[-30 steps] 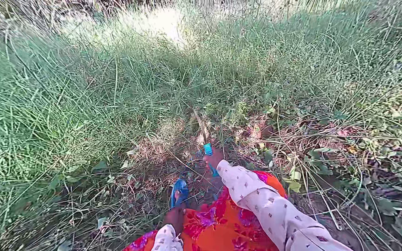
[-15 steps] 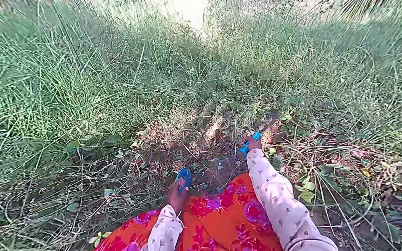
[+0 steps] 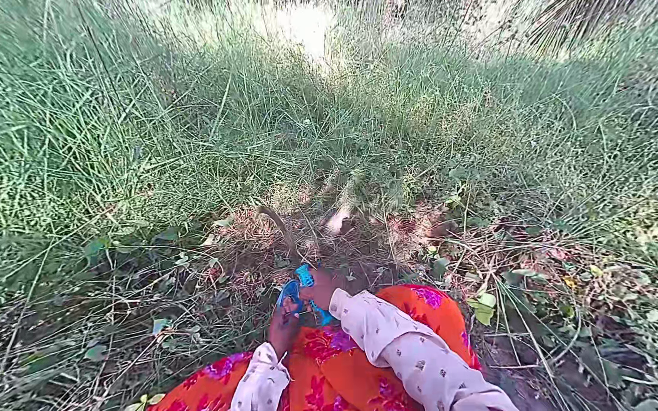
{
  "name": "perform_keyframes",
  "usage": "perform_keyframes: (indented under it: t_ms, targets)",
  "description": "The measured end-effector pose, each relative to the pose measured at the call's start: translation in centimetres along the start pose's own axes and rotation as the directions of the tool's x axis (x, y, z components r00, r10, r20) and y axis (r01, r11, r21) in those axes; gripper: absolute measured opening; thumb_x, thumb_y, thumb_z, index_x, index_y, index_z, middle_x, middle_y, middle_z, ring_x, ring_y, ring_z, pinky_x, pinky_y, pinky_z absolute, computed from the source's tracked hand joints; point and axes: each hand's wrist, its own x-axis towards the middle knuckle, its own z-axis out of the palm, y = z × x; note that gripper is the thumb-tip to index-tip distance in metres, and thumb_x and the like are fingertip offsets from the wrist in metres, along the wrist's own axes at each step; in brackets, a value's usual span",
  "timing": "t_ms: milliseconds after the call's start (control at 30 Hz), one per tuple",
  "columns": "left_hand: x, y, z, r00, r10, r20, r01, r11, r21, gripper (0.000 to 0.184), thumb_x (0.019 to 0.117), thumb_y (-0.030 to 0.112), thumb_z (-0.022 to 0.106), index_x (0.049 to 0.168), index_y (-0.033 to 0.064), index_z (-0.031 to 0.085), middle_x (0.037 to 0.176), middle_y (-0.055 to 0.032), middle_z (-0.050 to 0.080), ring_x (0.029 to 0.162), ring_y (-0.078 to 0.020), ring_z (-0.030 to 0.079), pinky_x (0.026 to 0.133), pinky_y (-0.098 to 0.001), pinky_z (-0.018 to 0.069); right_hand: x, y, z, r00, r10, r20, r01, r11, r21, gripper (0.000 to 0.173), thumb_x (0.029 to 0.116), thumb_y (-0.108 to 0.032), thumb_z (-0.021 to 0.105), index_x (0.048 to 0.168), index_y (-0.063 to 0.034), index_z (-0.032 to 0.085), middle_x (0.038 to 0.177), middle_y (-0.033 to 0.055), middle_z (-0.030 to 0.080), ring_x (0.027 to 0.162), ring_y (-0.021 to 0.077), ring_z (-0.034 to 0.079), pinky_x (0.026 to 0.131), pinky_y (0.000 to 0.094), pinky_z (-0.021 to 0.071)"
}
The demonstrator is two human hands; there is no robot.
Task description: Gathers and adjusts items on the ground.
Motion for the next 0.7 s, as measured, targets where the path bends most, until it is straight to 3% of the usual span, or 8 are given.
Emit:
perform_keyframes:
  t_ms: [100,200,300,433,467,533,600,700]
  targets:
    - [-0.7,-0.6,0.0,1.0,0.002,-0.016,-0.002,1.0,-0.001,0.034,0.0995,0.002,0.059,0.13,-0.0121,0.057,0.127,-0.0303,0.063,0.12,-0.035,0.062,0.106,-0.0475,0.048,0.8,0.3,-1.5,0.993,-0.022,-0.114,0.011,0.995,-0.095,0.059,0.0968,-0.013,0.067,0.15,-0.002,0.043,0.112,0.0227,0.064,0.08,0.0287,0.066,0.077,0.0464,0.0567]
    - [-0.7,-0.1,-0.2,0.999,0.017,0.047,-0.017,1.0,0.005,0.034,0.1017,0.005,0.057,0.133,-0.0078,0.058,0.132,-0.026,0.062,0.123,-0.0315,0.062,0.107,-0.0455,0.048,2.3,1.3,-6.1,0.914,0.038,-0.404,-0.022,0.999,0.043,0.057,0.0966,-0.01,0.066,0.148,0.0005,0.044,0.11,0.024,0.065,0.084,0.0302,0.068,0.078,0.0466,0.0578]
    - [-0.6,0.7,-0.1,0.997,-0.005,0.079,0.003,1.0,0.028,0.034,0.1031,0.006,0.056,0.135,-0.0056,0.057,0.136,-0.0246,0.061,0.122,-0.0317,0.063,0.107,-0.0462,0.0484,3.1,1.8,-10.8,0.708,0.192,-0.68,-0.026,0.969,0.246,0.048,0.0999,-0.014,0.066,0.141,0.0031,0.05,0.112,0.0236,0.066,0.09,0.0305,0.068,0.082,0.0455,0.0565]
    - [-0.4,0.9,0.1,0.996,-0.002,0.088,-0.003,0.999,0.048,0.033,0.1031,0.005,0.057,0.134,-0.0055,0.058,0.138,-0.0246,0.06,0.124,-0.0324,0.063,0.108,-0.0453,0.0487,4.5,4.1,-14.6,0.467,0.402,-0.788,-0.037,0.899,0.437,0.056,0.0995,-0.024,0.07,0.143,0.0053,0.05,0.136,0.0289,0.06,0.126,0.0381,0.059,0.106,0.0521,0.0464]
    - [-0.4,0.8,0.0,0.996,0.004,0.084,-0.007,0.999,0.036,0.033,0.1031,0.005,0.057,0.134,-0.0056,0.058,0.138,-0.0248,0.06,0.123,-0.0321,0.063,0.107,-0.0451,0.0491,5.1,4.6,-14.5,0.474,0.431,-0.768,-0.051,0.884,0.464,0.057,0.1001,-0.025,0.069,0.143,0.0066,0.049,0.137,0.0293,0.058,0.128,0.0376,0.058,0.107,0.0511,0.0456]
    - [-0.5,0.4,-0.1,0.996,0.027,0.082,-0.026,0.999,-0.024,0.033,0.1027,0.003,0.056,0.134,-0.0071,0.057,0.136,-0.0256,0.06,0.12,-0.0306,0.064,0.104,-0.0435,0.0505,6.3,5.6,-13.0,0.619,0.415,-0.666,-0.159,0.897,0.412,0.051,0.1039,-0.024,0.063,0.142,0.0075,0.05,0.134,0.0275,0.06,0.12,0.0335,0.062,0.102,0.0465,0.0495]
    - [-0.8,0.1,-0.2,0.996,0.035,0.08,-0.03,0.997,-0.068,0.034,0.1019,0.002,0.054,0.134,-0.0075,0.056,0.136,-0.0259,0.06,0.116,-0.0301,0.064,0.101,-0.0436,0.0518,6.3,5.1,-9.6,0.802,0.324,-0.502,-0.286,0.946,0.153,0.049,0.1028,-0.024,0.063,0.142,0.0029,0.051,0.13,0.0239,0.062,0.113,0.0304,0.065,0.099,0.0453,0.0525]
    - [-0.7,0.0,-0.3,0.997,0.041,0.072,-0.039,0.999,-0.029,0.033,0.1019,0.002,0.055,0.133,-0.0074,0.057,0.136,-0.026,0.06,0.121,-0.0322,0.063,0.105,-0.0449,0.0495,4.1,2.1,-3.0,0.956,0.172,-0.238,-0.205,0.971,-0.121,0.06,0.1002,-0.022,0.067,0.151,-0.0029,0.043,0.125,0.0241,0.063,0.103,0.0324,0.067,0.092,0.0492,0.0541]
